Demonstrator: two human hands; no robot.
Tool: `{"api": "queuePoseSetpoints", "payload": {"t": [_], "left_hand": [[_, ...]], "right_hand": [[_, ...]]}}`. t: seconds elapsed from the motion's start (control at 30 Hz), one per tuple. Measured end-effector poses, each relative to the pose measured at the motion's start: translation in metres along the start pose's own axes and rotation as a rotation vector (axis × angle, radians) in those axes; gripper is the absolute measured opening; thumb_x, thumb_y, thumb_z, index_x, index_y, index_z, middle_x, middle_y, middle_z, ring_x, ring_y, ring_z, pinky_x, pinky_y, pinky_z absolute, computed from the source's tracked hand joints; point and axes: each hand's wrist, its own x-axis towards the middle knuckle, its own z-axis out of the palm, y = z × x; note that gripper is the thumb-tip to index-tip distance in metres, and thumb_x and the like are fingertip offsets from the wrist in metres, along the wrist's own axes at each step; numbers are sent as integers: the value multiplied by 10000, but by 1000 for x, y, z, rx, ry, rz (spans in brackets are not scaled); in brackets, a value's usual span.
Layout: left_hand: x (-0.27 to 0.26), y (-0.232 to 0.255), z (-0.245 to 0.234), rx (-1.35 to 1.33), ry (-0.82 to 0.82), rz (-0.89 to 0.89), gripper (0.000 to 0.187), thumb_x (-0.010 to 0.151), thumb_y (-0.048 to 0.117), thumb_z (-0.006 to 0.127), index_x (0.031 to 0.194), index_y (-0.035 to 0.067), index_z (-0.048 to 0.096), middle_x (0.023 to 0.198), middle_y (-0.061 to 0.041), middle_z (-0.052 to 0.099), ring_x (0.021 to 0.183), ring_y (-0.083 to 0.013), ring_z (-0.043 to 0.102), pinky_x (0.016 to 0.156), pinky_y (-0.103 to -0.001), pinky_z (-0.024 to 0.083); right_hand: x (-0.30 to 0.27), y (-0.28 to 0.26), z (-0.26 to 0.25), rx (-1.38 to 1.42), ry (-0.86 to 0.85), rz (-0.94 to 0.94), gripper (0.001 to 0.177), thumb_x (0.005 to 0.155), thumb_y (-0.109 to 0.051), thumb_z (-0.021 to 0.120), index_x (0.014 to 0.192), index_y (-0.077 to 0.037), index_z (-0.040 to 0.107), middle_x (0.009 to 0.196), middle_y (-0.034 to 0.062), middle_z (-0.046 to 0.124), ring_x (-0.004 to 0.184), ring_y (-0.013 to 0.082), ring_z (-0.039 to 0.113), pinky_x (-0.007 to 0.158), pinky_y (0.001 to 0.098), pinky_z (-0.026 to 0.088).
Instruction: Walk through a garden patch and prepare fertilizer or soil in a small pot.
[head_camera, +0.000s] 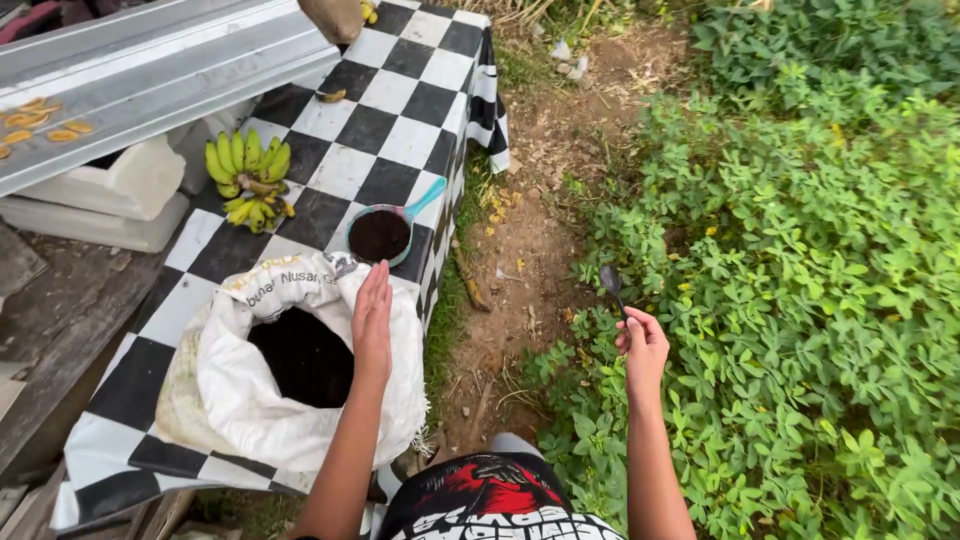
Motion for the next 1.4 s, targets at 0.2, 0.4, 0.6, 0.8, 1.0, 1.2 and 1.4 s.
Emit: {"api": "queuePoseSetpoints", "payload": {"t": [0.2,0.4,0.6,0.8,1.0,1.2,1.4], "left_hand": [[0,-1,-6,-2,70,-23,560,1076,199,397,1584,-12,289,1682,-180,287,1585,-279,242,1295,-409,168],[2,-6,4,16,226,-10,565,1066,195,401,1577,-19,296,1678,-185,295,1577,-284,257,1294,-416,174],[18,-14,22,75,414,68,569,1062,187,387,1581,-24,288,1677,-194,293,1575,-280,258,1286,-412,188],[46,-43,54,69,559,129,572,1056,186,396,1579,-23,299,1672,-192,311,1571,-271,272,1285,-404,186],[54,-36,98,99,628,155,566,1059,216,421,1565,-20,324,1665,-190,312,1561,-271,288,1277,-394,210],[42,-48,96,125,709,189,564,1079,238,421,1559,-42,329,1647,-214,345,1553,-296,322,1285,-407,239],[73,-42,108,161,707,199,564,1084,221,398,1575,-36,294,1648,-206,338,1556,-286,312,1283,-396,237]], "right_hand": [[32,25,27,29,-64,110,218,1046,-108,558,1210,-30,679,902,30,691,644,54,540,553,205,420],[99,38,56,0,-215,133,217,1051,-118,560,1210,-30,678,902,27,689,641,51,524,541,205,398],[183,34,90,-20,-383,141,230,1039,-116,557,1226,-43,670,903,28,695,642,53,550,541,202,414],[269,35,106,-29,-540,80,227,1043,-108,564,1232,-35,667,911,33,687,641,54,545,533,206,410],[314,34,126,-10,-642,137,219,1040,-103,572,1229,-35,658,904,24,683,640,50,550,530,199,410],[321,21,143,34,-734,159,215,1052,-105,559,1236,-39,648,917,18,690,643,46,539,544,190,411],[343,28,125,20,-671,150,210,1056,-95,549,1230,-30,647,918,28,692,639,50,535,550,194,421]]}}
